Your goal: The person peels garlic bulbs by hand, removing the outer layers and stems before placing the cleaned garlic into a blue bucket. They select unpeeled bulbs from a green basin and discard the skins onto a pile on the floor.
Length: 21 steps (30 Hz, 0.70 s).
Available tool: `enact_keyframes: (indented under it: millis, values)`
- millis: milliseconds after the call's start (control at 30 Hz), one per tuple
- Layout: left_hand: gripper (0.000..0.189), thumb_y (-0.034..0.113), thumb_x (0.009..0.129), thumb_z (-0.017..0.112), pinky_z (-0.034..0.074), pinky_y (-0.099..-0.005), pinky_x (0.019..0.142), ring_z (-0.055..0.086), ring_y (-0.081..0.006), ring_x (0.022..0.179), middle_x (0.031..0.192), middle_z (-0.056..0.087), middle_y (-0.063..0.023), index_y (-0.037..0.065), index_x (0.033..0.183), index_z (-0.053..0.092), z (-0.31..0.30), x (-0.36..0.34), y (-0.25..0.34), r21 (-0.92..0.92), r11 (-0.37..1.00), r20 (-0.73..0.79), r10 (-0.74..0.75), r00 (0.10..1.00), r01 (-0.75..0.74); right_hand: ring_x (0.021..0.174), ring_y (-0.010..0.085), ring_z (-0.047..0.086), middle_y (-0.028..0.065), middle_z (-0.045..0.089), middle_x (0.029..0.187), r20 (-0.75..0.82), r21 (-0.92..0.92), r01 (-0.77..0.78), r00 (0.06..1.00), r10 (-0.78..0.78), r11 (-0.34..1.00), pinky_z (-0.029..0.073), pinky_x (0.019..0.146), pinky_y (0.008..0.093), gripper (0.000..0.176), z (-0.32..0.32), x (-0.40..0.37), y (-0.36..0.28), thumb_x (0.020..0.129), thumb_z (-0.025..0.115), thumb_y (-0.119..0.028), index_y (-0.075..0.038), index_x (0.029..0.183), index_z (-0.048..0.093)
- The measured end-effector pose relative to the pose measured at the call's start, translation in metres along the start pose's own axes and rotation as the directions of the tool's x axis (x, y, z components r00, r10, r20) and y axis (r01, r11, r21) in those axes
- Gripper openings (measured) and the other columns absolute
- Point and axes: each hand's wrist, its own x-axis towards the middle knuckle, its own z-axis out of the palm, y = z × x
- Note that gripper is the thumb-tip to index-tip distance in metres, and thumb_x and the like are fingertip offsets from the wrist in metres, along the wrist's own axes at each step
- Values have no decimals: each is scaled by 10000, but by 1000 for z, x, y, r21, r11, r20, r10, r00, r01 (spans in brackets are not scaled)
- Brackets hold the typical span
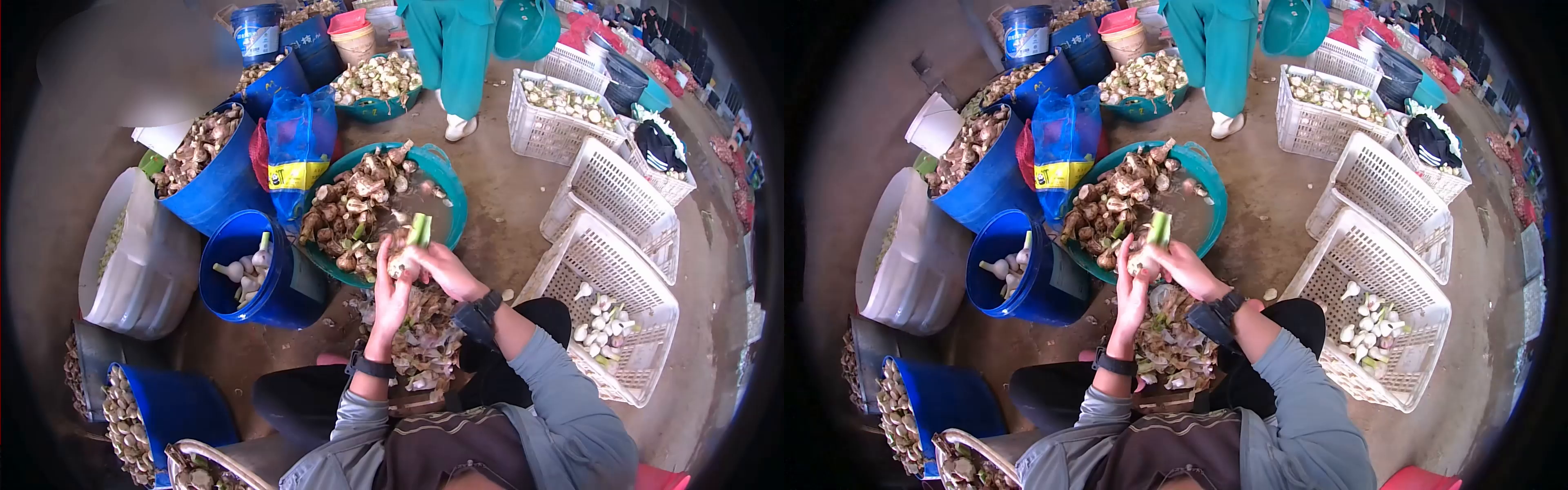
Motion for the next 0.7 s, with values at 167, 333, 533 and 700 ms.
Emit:
enact_keyframes:
  millis: [167,333,533,700]
  values:
    - [545,509,940,292,315,-205,449,461,-89,589,895,573,-8,123,1309,399,-27,19,-1,-586,590,248,-522,816,555,742,68,552,10,618,902,63,-368,329,942,-329,870,465,661,251,202,-8,7,16,927,526,-168,-7,1027,597]
    - [528,479,926,382,384,-209,453,475,-94,534,819,548,-36,43,1223,416,-18,7,1,162,961,-47,-218,975,223,761,100,581,38,636,864,-40,-413,198,971,-235,889,477,681,276,245,-11,8,12,912,549,-189,9,1051,589]
    - [557,548,917,288,420,-226,441,535,-108,524,693,577,-32,58,988,542,-39,13,0,-328,745,162,-561,812,581,688,133,582,61,607,833,204,170,-16,979,-20,985,478,659,293,230,8,-7,-5,942,474,-187,-10,1072,541]
    - [483,413,919,496,386,-191,438,469,-69,500,739,510,-17,33,1187,365,-30,3,-7,-137,914,14,-383,924,381,887,162,588,77,624,940,52,-242,107,994,-97,964,464,751,297,250,0,1,10,961,430,-212,-19,1031,573]
